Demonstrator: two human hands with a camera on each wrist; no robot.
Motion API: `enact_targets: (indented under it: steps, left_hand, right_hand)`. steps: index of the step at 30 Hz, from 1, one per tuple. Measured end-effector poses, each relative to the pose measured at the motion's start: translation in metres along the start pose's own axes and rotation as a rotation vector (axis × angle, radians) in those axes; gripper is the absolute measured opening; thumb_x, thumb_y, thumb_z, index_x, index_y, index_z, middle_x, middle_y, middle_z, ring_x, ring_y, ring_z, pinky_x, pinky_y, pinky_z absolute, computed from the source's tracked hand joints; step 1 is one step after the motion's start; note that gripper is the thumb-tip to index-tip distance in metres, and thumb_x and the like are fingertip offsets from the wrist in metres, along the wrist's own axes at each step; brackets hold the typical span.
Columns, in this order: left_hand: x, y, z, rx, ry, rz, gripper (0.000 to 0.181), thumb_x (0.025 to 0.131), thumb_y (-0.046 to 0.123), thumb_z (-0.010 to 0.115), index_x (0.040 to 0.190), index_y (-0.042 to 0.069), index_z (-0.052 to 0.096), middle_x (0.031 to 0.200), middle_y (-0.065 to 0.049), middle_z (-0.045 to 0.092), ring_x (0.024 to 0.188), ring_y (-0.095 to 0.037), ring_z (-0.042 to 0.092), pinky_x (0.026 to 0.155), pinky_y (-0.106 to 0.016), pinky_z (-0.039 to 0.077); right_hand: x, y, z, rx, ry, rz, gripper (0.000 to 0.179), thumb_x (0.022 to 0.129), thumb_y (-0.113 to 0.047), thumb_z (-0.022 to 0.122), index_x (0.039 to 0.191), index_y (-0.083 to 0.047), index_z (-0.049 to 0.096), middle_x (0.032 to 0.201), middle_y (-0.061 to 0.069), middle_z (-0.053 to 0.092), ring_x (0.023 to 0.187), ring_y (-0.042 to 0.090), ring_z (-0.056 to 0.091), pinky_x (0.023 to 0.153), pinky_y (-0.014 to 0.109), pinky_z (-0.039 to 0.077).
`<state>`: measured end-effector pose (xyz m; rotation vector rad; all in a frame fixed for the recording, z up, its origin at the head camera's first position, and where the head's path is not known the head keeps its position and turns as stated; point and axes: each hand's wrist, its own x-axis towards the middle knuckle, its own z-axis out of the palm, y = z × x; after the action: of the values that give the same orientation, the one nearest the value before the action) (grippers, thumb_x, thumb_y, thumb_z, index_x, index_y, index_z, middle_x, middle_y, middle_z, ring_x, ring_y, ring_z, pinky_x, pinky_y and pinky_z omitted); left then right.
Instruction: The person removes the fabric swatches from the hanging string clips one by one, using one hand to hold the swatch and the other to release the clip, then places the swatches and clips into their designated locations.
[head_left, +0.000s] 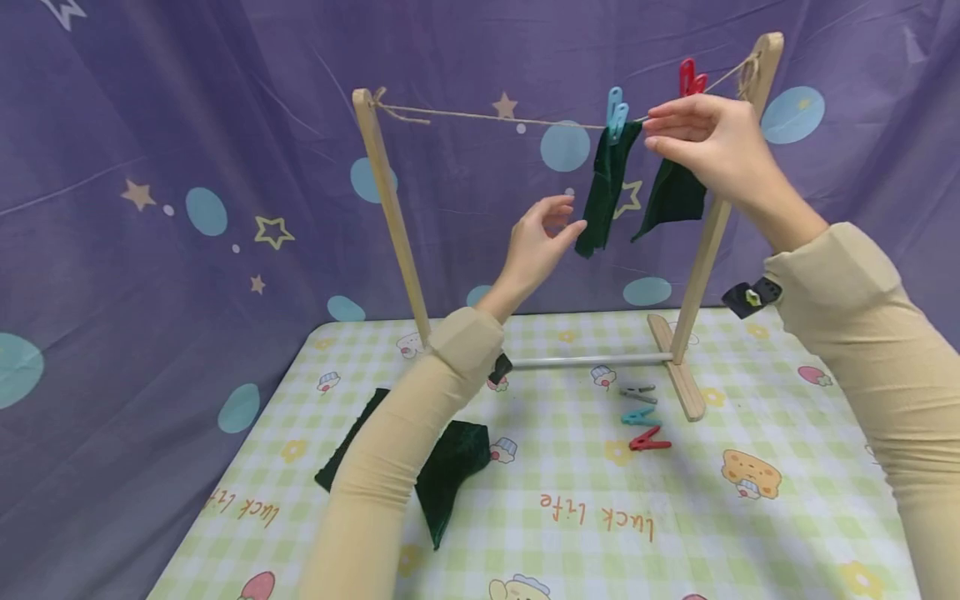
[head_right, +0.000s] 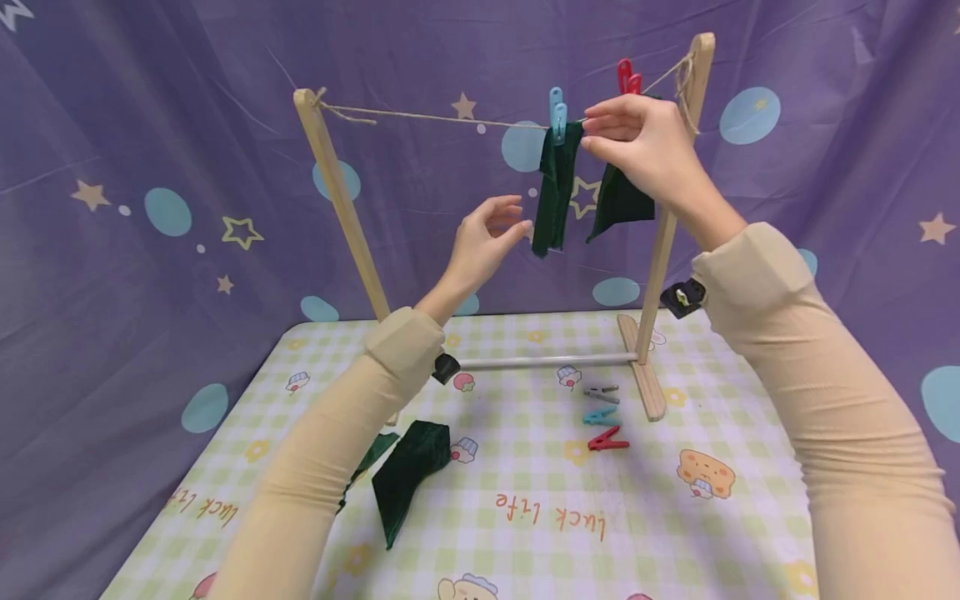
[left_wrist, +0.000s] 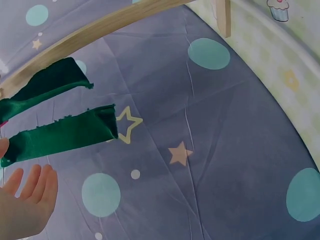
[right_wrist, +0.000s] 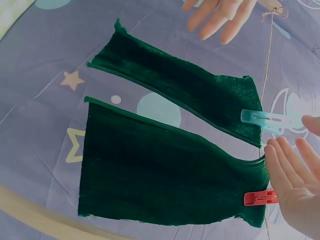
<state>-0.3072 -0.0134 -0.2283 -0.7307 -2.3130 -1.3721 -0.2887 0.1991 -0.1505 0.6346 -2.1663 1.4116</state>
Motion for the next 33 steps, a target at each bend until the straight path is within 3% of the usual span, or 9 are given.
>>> enact_targets:
  steps: [8,17,33]
  left_hand:
    - [0.011,0.002,0.011,-0.015,0.033,-0.007,0.043,0.086,0.023,0.059,0.124,0.008,0.048,0.118,-0.006,0.054,0.108,-0.01,0.049,0.083,-0.013,0.039]
    - [0.018,0.004,0.022,-0.002,-0.001,-0.006,0.046,0.086,0.029,0.057,0.127,0.009,0.045,0.126,-0.002,0.049,0.114,-0.008,0.045,0.091,-0.016,0.036]
    - [0.027,0.008,0.035,-0.009,0.065,-0.035,0.044,0.087,0.029,0.057,0.124,0.008,0.047,0.123,-0.002,0.051,0.111,-0.011,0.047,0.089,-0.017,0.038]
  right_hand:
    - [0.01,-0.009,0.001,-0.075,-0.014,0.008,0.039,0.082,-0.017,0.064,0.117,-0.002,0.055,0.111,0.003,0.061,0.096,0.002,0.057,0.085,0.016,0.042]
    - [0.021,-0.01,0.005,-0.134,-0.049,0.005,0.043,0.085,-0.017,0.06,0.124,-0.002,0.049,0.124,0.012,0.051,0.108,0.009,0.053,0.091,0.022,0.039]
    - [0.032,-0.012,0.015,-0.242,-0.09,0.019,0.046,0.087,-0.024,0.056,0.128,-0.005,0.046,0.128,0.014,0.047,0.114,0.016,0.048,0.094,0.029,0.038]
